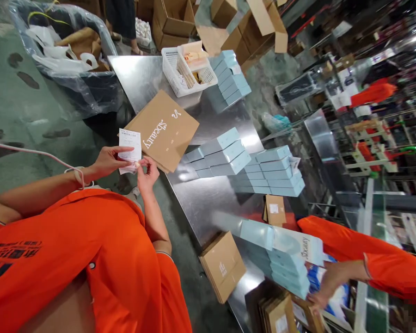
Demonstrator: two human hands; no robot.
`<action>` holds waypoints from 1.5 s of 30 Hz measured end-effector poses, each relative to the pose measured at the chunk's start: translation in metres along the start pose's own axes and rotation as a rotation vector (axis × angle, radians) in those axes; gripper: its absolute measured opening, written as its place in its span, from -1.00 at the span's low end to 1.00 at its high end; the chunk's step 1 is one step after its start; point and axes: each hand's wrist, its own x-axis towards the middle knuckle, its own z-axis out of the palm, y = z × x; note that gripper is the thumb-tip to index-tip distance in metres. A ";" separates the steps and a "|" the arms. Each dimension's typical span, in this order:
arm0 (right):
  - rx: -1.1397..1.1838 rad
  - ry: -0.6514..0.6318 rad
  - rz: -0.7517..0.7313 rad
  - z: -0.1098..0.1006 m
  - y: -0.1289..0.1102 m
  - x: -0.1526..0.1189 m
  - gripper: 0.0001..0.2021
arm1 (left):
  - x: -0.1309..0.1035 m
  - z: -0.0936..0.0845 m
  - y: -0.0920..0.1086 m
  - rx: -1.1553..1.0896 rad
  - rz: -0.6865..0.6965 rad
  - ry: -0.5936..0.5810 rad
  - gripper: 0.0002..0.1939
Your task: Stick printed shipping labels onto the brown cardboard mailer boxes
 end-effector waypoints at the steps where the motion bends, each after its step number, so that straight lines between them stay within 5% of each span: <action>1: 0.050 0.000 0.023 -0.001 -0.001 0.002 -0.49 | 0.001 0.000 0.001 -0.012 0.003 0.000 -0.25; 5: 0.211 -0.168 0.143 -0.006 -0.008 0.005 -0.33 | 0.009 -0.003 0.008 -0.106 -0.009 -0.027 -0.23; 8: 0.207 -0.290 0.201 -0.008 -0.015 0.003 -0.48 | 0.012 -0.010 0.012 -0.151 0.004 -0.085 -0.11; 13: 0.158 0.015 0.217 0.002 -0.017 0.009 -0.62 | 0.000 -0.019 0.009 -0.138 -0.012 -0.339 0.13; 20: 0.129 0.146 0.305 0.006 -0.007 0.030 -0.66 | -0.013 -0.015 0.010 0.024 -0.194 -0.318 -0.52; 24: -0.174 0.065 -0.009 -0.013 -0.024 0.021 -0.65 | -0.016 -0.012 0.021 0.136 -0.163 -0.212 -0.66; 27: -0.250 -0.168 -0.282 -0.022 -0.037 0.009 -0.75 | -0.017 -0.011 0.027 0.230 -0.119 -0.252 -0.72; 30: -0.307 -0.297 -0.339 -0.024 -0.042 0.004 -0.84 | -0.015 -0.011 0.027 0.319 -0.068 -0.348 -0.67; 35: -0.289 -0.298 -0.243 -0.023 -0.044 0.001 -0.80 | -0.009 -0.014 0.019 0.461 0.058 -0.443 -0.46; 45: -0.138 -0.078 0.062 -0.027 -0.048 0.014 -0.50 | -0.005 -0.023 0.010 0.317 -0.070 -0.505 -0.67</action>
